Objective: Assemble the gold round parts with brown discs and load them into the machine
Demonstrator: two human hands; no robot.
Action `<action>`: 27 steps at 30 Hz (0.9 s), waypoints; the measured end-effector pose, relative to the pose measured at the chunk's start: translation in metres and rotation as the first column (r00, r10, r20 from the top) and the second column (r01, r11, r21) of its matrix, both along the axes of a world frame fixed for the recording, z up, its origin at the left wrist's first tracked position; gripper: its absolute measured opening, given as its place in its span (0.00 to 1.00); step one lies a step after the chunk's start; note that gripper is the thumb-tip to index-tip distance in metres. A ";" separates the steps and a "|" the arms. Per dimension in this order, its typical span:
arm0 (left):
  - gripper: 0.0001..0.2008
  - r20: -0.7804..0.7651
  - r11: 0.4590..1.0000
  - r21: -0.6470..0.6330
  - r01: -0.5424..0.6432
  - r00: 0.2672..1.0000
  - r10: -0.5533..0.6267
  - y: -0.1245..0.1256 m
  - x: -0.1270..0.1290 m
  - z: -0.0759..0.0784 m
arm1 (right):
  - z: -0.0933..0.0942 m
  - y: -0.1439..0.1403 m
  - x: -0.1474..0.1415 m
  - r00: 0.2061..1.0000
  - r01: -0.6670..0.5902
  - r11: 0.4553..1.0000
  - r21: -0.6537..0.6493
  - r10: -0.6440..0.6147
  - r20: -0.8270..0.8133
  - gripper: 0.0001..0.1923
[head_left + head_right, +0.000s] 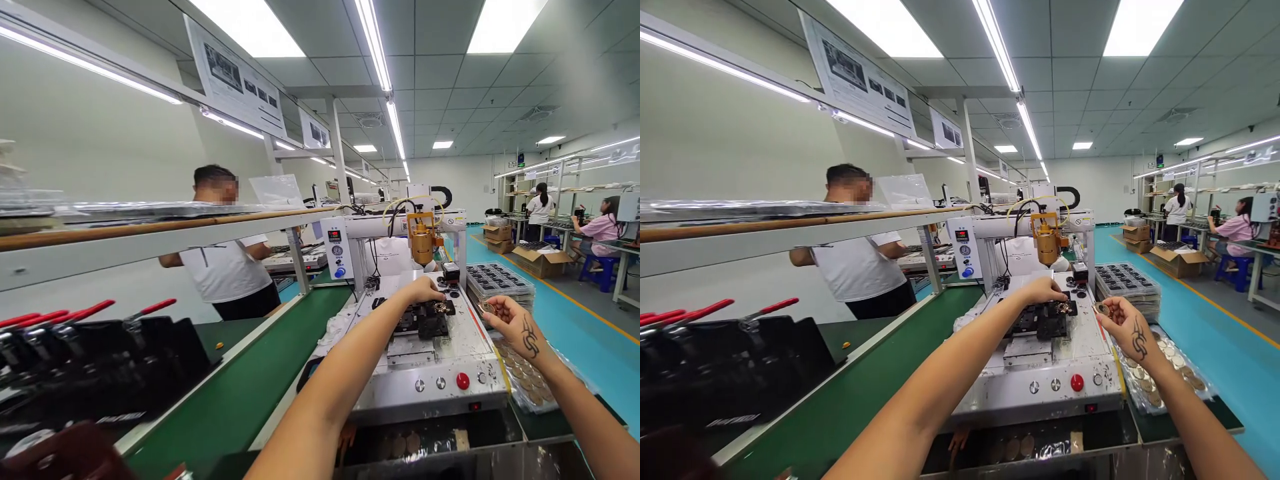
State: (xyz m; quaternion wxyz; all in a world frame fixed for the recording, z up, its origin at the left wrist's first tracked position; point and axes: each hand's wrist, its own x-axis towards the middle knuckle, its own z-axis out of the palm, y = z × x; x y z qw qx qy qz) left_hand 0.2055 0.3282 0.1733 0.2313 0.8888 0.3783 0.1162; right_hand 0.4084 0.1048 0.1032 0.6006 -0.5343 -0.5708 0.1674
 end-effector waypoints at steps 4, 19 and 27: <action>0.22 0.156 0.996 -0.089 0.024 0.988 -0.010 -0.007 -0.007 0.002 | -0.005 -0.012 0.007 0.999 0.018 0.999 -0.048 -0.016 0.042 0.25; 0.34 0.642 0.768 -0.463 0.443 0.765 -0.054 -0.092 -0.081 0.018 | -0.060 0.040 -0.011 0.957 -0.088 0.991 -0.101 0.112 0.269 0.17; 0.30 0.742 0.705 -0.470 0.531 0.670 -0.010 -0.097 -0.125 0.019 | -0.072 0.048 -0.015 0.922 -0.065 0.986 -0.154 0.118 0.370 0.16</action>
